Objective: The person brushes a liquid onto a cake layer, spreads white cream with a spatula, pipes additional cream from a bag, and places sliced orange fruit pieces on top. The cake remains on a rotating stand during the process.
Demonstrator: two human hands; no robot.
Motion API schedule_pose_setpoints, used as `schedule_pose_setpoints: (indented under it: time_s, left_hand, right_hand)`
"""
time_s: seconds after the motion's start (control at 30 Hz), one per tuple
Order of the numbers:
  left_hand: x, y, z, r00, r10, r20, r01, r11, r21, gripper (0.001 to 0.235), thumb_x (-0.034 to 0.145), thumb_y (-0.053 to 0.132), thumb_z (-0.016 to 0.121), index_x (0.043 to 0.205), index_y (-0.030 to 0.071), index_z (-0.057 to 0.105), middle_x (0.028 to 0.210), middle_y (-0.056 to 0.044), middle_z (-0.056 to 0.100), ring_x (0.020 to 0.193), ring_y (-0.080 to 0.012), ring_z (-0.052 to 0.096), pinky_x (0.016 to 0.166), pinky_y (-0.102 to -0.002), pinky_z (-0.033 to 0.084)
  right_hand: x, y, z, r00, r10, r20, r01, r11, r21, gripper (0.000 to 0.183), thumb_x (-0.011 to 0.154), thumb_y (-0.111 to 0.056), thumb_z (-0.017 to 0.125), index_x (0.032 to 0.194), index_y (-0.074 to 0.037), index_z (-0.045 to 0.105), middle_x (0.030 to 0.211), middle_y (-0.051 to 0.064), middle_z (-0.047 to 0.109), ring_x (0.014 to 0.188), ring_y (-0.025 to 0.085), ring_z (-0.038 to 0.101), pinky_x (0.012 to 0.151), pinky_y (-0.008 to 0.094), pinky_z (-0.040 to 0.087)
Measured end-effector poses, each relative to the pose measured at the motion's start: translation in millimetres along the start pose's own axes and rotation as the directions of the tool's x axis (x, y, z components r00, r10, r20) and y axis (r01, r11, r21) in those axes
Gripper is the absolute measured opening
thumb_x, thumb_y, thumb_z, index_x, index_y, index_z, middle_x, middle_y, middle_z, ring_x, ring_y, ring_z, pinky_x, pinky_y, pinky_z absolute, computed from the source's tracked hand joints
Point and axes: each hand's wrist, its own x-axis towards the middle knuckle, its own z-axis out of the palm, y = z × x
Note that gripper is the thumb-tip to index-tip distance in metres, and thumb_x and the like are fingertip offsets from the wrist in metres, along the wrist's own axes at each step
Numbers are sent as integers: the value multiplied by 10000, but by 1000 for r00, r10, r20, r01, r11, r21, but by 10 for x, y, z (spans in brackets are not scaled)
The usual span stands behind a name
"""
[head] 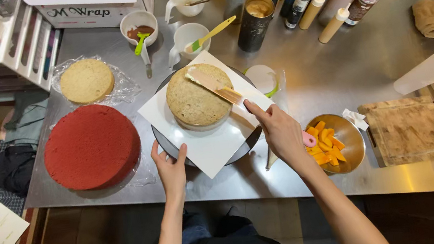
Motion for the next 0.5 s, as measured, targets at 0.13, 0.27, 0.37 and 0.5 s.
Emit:
schedule_pose_setpoints:
  time_s: [0.13,0.27,0.37,0.5]
  left_hand:
    - [33,2,17,998,60,33,-59,997,-42,850,886,52,731,1525,24,173,1354,-198,545,1204,-243,599,982,-341,527]
    - [122,-68,-9,997,58,57,-58,998,-16,866,887,42,749,1530,12,170,1352,-207,558,1215,-243,609,998,-328,506]
    - [226,-72,-57,992,83,91,-81,996,-25,877,876,50,756,1537,6,181,1321,-208,577,1177,-240,631,970,-328,527]
    - [425,107,-129,989,28,146,-38,997,67,920,872,81,748,1571,30,151,1274,-198,614,1098,-237,658,914,-323,541]
  right_hand:
    - [-72,-102,92,998,-56,-14,54,986,-155,623,941,-87,550,1489,-384,549,897,94,572,702,272,633,633,411,535]
    - [-294,-185,-164,995,-63,72,74,984,-164,547,979,-173,567,1492,-357,525,839,96,571,652,269,633,580,405,529]
    - [-417,-274,-551,946,130,296,-55,967,-249,553,988,-288,562,1509,-470,525,822,86,589,599,267,635,564,403,532]
    - [-418,-279,-842,983,108,147,-113,993,29,450,954,-241,583,1383,-372,621,786,75,620,625,253,649,596,404,520]
